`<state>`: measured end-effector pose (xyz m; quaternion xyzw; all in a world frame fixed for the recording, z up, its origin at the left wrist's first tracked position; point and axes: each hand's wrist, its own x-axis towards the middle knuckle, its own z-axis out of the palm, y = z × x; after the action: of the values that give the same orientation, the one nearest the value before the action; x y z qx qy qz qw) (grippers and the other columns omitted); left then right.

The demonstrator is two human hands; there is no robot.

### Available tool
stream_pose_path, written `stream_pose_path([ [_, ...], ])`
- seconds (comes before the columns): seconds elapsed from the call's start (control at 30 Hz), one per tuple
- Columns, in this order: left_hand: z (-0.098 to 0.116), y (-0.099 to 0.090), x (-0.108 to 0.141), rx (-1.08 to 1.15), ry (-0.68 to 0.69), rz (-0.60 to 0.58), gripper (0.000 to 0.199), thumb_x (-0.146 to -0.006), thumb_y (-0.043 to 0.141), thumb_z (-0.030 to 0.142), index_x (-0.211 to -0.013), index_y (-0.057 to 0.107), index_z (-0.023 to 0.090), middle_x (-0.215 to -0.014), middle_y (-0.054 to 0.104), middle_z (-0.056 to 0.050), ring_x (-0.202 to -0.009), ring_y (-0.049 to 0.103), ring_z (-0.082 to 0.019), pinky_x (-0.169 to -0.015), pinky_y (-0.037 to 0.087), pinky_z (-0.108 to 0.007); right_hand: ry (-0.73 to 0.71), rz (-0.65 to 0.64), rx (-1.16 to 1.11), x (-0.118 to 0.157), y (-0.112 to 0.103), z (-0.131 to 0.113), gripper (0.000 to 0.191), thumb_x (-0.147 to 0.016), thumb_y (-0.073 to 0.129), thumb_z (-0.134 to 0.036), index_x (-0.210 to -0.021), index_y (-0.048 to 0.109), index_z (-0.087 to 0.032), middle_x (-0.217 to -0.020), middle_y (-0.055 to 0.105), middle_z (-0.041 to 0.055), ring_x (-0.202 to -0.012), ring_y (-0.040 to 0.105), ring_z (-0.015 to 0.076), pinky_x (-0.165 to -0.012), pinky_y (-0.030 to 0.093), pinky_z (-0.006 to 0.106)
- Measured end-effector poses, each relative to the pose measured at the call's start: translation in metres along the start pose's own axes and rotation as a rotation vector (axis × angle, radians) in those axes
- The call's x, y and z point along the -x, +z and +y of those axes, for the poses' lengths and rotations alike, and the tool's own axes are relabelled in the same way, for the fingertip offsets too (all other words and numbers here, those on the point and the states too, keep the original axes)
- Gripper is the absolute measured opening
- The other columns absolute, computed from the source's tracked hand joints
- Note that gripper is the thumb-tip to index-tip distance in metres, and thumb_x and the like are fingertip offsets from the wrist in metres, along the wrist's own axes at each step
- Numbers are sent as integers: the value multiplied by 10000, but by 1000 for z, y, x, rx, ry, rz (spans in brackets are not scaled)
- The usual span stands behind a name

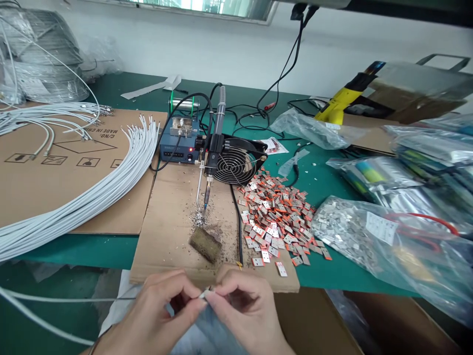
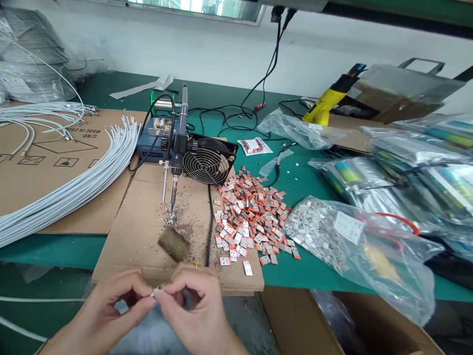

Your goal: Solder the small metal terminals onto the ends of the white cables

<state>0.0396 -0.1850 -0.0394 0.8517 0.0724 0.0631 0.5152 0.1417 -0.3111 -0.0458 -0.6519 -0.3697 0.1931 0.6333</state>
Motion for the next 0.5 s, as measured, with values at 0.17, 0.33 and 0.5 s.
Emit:
stream_pose_path([
  [0.17, 1, 4, 2, 394, -324, -24, 282, -818, 532, 370, -677, 550, 127, -593, 517, 0, -523, 517, -77, -512, 387, -165, -19, 55, -88, 7, 4, 3, 102, -745, 570, -147, -656, 525, -166, -578, 508, 1, -511, 450, 94, -465, 362, 194],
  [0.33, -6, -9, 5, 387, -198, 166, 98, -789, 586, 267, -766, 670, 222, -644, 557, 9, -566, 518, -77, -544, 382, -172, -69, 60, 567, 2, -63, -4, 130, -779, 618, -180, -899, 580, -211, -747, 581, 9, -582, 493, 107, -540, 380, 227],
  [0.5, -14, -22, 4, 328, -80, 152, 214, -806, 549, 172, -874, 693, 316, -634, 518, 27, -561, 478, -59, -544, 362, -157, -36, -75, 1023, -18, -101, 2, 79, -828, 565, -233, -870, 596, -174, -804, 555, 63, -742, 489, 192, -648, 384, 321],
])
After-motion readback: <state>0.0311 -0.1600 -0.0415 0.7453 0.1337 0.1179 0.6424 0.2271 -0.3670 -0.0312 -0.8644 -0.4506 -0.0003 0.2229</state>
